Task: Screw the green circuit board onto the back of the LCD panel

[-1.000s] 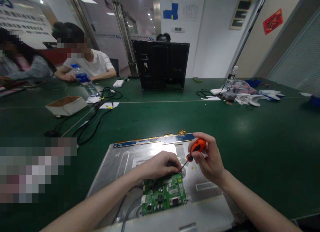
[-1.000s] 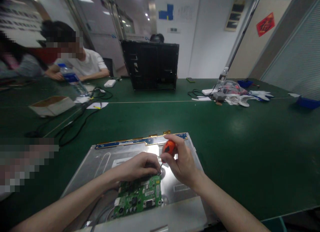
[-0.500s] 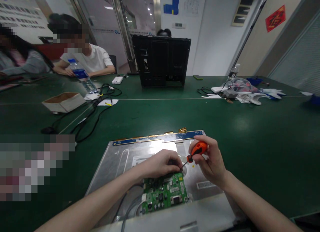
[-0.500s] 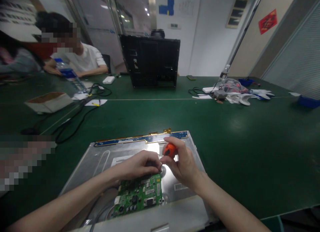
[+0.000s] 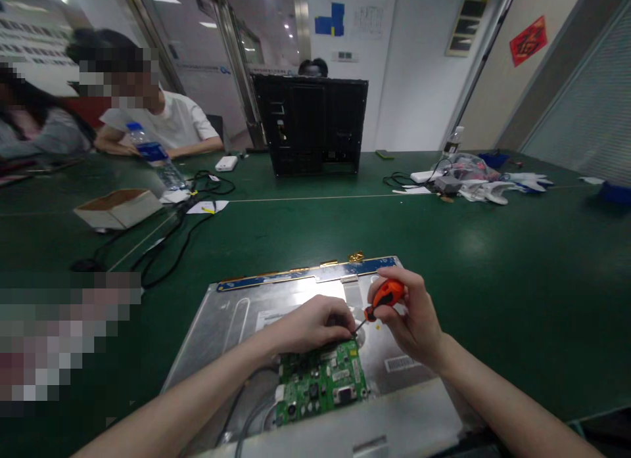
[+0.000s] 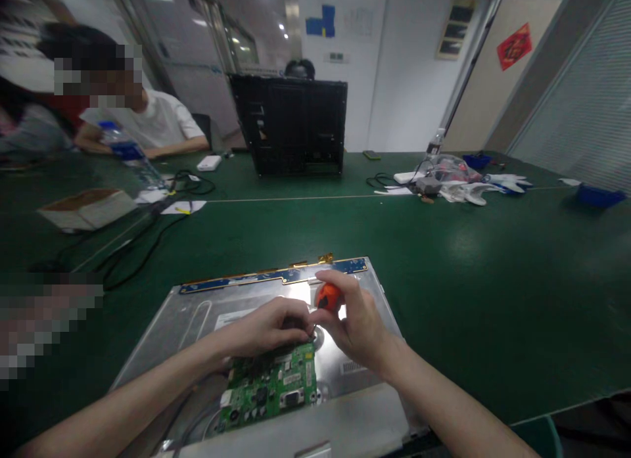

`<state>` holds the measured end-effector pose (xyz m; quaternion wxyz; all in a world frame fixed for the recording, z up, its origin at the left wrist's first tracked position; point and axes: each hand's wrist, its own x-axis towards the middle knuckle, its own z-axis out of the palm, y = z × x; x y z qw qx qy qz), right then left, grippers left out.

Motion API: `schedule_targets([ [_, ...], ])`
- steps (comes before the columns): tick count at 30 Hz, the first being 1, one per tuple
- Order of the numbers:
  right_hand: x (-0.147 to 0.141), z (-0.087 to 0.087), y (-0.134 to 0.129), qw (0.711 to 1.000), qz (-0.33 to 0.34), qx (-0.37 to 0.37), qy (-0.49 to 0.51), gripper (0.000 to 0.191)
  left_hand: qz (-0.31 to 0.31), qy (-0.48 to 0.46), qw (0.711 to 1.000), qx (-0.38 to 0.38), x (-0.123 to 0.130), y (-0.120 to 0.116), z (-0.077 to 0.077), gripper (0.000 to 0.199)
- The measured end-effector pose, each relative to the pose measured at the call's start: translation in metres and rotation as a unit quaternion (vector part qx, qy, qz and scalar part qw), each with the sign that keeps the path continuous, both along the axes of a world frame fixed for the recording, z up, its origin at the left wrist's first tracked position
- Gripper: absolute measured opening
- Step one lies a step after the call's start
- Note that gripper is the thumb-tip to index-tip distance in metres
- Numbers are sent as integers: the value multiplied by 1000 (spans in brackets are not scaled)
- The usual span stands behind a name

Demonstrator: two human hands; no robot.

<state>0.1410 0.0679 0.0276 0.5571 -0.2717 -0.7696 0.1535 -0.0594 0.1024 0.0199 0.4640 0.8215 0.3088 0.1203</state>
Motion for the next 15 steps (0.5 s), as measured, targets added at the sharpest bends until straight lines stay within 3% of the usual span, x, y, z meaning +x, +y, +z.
schedule_targets([
  [15, 1, -2, 2, 1000, 0, -2, 16, 40, 8, 11, 1000, -13, 1, 1, 2, 6],
])
